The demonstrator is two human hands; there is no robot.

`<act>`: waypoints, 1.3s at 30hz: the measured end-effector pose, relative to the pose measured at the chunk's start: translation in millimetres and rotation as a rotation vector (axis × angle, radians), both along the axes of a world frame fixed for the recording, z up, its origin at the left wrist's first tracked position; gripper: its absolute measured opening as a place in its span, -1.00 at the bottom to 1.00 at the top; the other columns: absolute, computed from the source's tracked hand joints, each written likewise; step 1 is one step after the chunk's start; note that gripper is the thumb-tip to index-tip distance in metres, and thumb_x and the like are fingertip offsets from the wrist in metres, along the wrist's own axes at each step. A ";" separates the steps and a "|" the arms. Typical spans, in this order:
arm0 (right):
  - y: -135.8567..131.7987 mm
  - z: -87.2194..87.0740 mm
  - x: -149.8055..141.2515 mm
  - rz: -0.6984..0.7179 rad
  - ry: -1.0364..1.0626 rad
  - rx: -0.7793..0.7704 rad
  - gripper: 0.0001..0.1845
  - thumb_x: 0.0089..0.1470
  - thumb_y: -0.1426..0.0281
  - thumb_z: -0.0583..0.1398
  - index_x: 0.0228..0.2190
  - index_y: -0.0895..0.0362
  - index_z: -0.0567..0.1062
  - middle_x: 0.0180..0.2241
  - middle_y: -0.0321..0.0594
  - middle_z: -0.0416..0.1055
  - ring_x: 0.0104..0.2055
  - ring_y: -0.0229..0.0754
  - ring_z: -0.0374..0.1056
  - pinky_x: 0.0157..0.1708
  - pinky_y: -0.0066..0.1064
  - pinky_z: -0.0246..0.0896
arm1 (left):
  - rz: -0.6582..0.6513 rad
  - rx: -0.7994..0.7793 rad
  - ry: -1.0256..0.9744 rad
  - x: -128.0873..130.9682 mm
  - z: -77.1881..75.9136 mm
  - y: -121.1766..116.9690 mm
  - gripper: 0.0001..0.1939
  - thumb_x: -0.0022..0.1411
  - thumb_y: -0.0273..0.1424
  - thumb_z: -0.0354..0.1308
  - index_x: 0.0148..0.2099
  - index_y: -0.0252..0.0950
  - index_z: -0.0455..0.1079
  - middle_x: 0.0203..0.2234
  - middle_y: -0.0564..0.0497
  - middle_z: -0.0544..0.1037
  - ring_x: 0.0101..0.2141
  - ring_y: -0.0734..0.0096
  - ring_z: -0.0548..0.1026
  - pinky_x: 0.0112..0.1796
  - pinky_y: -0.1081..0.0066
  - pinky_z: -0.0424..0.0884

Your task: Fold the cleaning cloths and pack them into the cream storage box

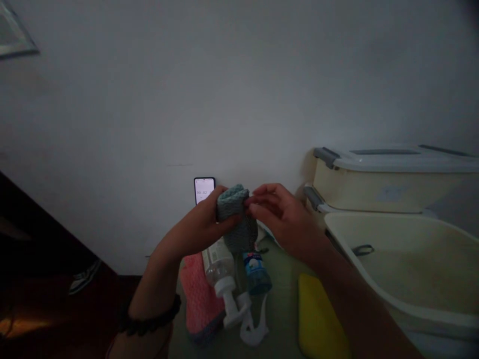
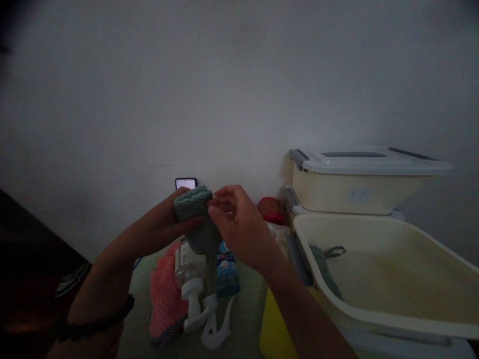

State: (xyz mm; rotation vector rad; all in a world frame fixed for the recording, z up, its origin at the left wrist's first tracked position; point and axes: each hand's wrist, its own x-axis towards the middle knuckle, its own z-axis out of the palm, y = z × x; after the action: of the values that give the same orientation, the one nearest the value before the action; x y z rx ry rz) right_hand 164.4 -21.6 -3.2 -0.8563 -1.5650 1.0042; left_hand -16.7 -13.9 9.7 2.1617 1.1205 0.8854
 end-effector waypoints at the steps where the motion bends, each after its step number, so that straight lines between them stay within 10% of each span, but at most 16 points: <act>1: 0.4 -1.9 -0.5 -0.048 -0.070 0.050 -0.72 0.02 0.37 0.20 -0.21 0.10 0.28 -0.17 -0.16 0.40 -0.13 -0.19 0.37 -0.09 -0.21 0.29 | -0.016 -0.016 -0.039 -1.8 0.8 -0.2 -0.75 0.21 -0.33 0.10 -0.10 -0.27 0.18 -0.33 0.02 0.40 -0.31 0.37 0.40 -0.30 0.37 0.38; 10: 1.8 -8.4 -0.2 0.116 -0.302 0.004 -0.53 0.00 0.22 0.23 -0.08 0.12 0.29 -0.20 -0.16 0.44 -0.22 -0.18 0.38 -0.25 -0.31 0.30 | -0.123 -0.201 -0.419 -4.0 -2.8 5.0 -0.67 0.00 -0.44 0.29 -0.18 -0.32 0.28 -0.38 0.06 0.43 -0.32 0.43 0.41 -0.28 0.45 0.38; 20: -6.2 -4.0 3.5 0.059 -0.948 0.133 -0.78 0.03 0.39 0.14 -0.27 0.21 0.49 -0.34 -0.08 0.47 -0.34 -0.14 0.33 -0.41 -0.39 0.05 | -0.214 -0.341 0.035 -10.1 -3.9 11.0 -0.77 0.21 -0.25 0.11 -0.17 -0.30 0.36 -0.32 0.01 0.53 -0.29 0.35 0.47 -0.25 0.38 0.38; 39: -11.3 2.8 4.5 0.041 -0.905 0.123 -0.74 0.09 0.22 0.11 -0.37 0.16 0.47 -0.47 -0.21 0.43 -0.47 -0.23 0.27 -0.51 -0.43 -0.05 | -0.133 -0.170 0.048 -13.8 4.4 7.4 -0.79 0.08 -0.33 0.23 -0.23 -0.29 0.36 -0.47 0.12 0.46 -0.44 0.49 0.41 -0.41 0.52 0.35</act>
State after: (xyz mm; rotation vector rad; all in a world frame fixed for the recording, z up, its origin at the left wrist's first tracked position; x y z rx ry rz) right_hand 168.9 -32.9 -0.5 -1.2886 -2.3690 0.5373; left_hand -30.6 -6.6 14.1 2.0990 1.0220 0.6586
